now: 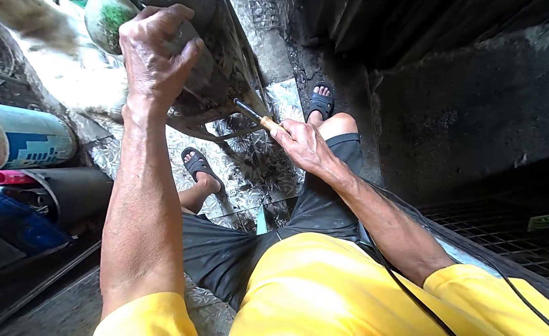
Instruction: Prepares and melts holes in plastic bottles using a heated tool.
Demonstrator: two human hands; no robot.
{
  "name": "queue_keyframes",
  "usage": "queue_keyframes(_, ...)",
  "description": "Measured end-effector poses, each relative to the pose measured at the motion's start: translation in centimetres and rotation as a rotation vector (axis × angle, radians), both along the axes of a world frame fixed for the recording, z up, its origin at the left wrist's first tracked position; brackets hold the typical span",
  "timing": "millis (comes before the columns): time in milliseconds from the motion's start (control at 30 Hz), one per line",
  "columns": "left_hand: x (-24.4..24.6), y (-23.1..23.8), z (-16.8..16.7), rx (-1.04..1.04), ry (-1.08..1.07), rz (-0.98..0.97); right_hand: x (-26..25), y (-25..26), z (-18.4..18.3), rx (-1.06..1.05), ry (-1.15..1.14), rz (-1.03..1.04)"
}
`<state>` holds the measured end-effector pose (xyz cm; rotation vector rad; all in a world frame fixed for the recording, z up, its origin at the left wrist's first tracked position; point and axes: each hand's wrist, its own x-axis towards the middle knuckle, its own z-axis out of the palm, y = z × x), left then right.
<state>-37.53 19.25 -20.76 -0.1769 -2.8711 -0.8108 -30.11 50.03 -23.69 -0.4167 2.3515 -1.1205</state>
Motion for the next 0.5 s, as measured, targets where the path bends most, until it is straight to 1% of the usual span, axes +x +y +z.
queue_keyframes(200,-0.19,-0.29,-0.16,0.006,0.008,-0.028,-0.26,-0.49,-0.08,-0.01,-0.005,0.011)
queue_keyframes(500,0.06,0.21,-0.09,-0.017,0.022,0.026,-0.05,-0.75,0.18,0.009,0.019,0.029)
